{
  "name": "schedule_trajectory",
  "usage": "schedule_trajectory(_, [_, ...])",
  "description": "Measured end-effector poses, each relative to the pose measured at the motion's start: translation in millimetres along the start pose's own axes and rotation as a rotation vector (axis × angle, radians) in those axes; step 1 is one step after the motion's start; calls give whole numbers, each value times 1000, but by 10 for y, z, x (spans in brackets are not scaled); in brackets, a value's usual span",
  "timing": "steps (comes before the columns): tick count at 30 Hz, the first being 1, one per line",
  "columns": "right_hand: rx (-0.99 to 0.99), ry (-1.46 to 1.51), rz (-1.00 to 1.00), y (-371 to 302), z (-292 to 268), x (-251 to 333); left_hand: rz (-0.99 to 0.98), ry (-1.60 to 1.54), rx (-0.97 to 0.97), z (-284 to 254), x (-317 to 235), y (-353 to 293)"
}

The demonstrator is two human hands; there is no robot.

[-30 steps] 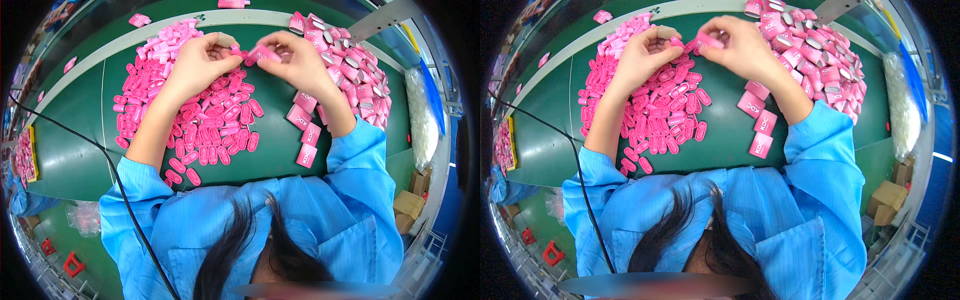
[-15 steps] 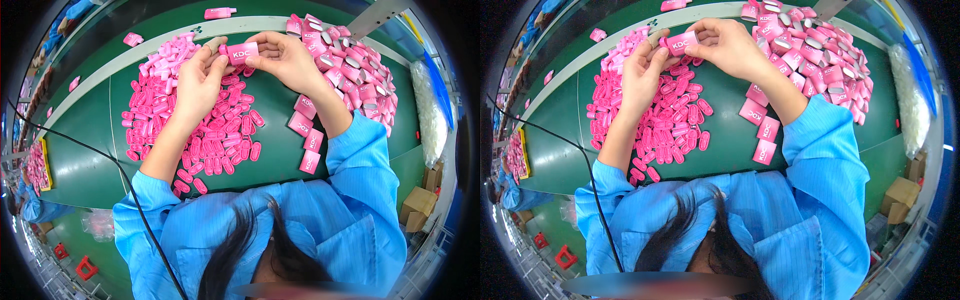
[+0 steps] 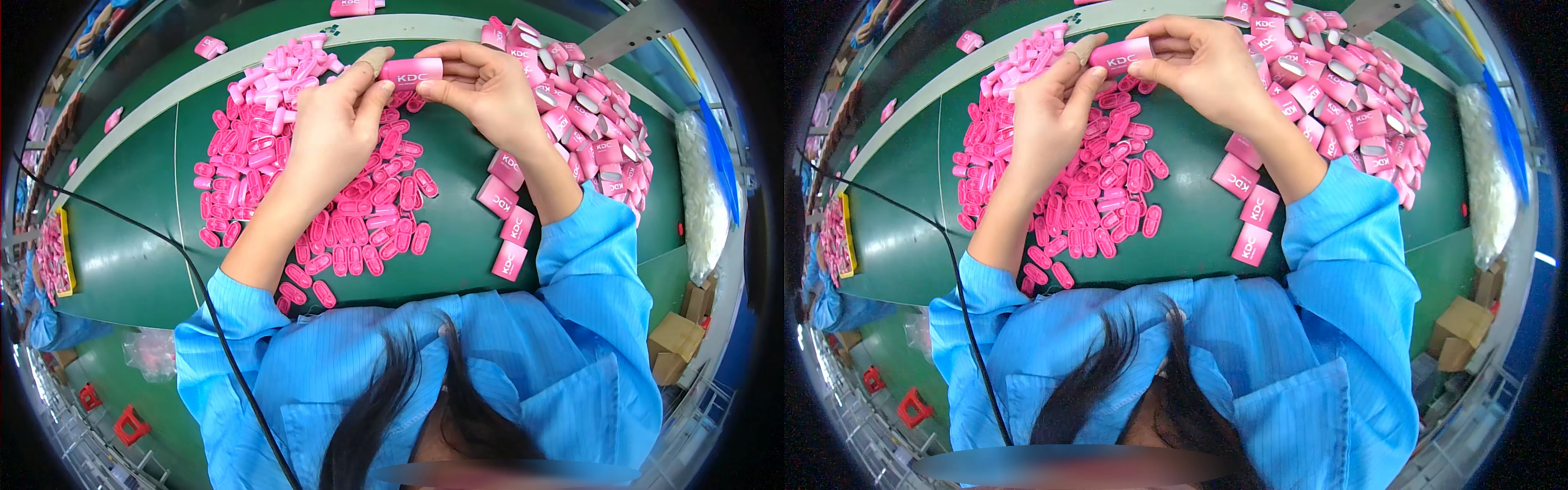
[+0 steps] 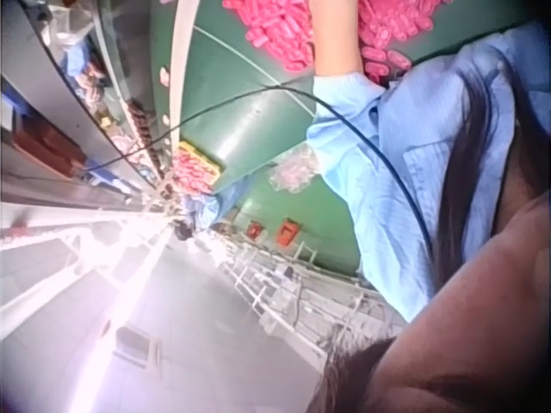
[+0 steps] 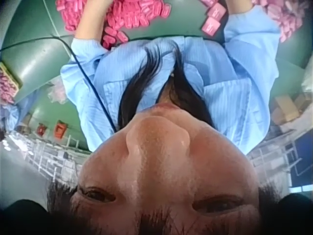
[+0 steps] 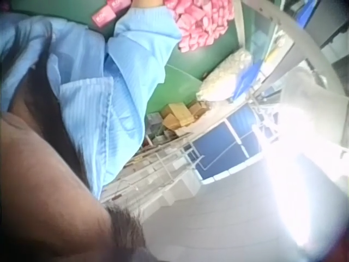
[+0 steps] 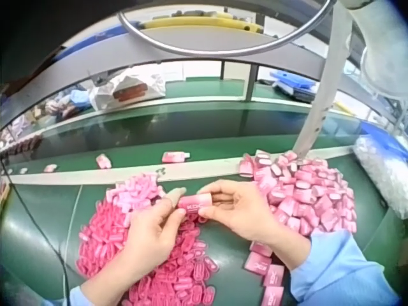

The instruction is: The person assembles small electronic components by inserting a pink plastic piece into a larger pink plastic housing labeled 'KDC' by hand.

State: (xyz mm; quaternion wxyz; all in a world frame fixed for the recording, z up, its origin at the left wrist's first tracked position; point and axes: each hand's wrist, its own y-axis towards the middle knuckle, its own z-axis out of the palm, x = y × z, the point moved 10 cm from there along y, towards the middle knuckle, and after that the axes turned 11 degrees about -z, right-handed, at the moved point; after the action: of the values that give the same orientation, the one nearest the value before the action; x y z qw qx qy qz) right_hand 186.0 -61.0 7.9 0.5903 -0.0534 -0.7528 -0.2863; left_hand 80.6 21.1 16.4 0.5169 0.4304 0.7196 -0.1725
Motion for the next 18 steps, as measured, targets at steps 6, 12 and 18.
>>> schedule_trajectory(6, [43,68,53,-10,-41,-62,87,151,22,58,-199,-44])
schedule_trajectory(12, [76,174,66,94,194,-25,-56,-455,101,54,48,77])
schedule_trajectory(18, [146,-418,-162,366,481,397,-292,-770,84,-258,230,164])
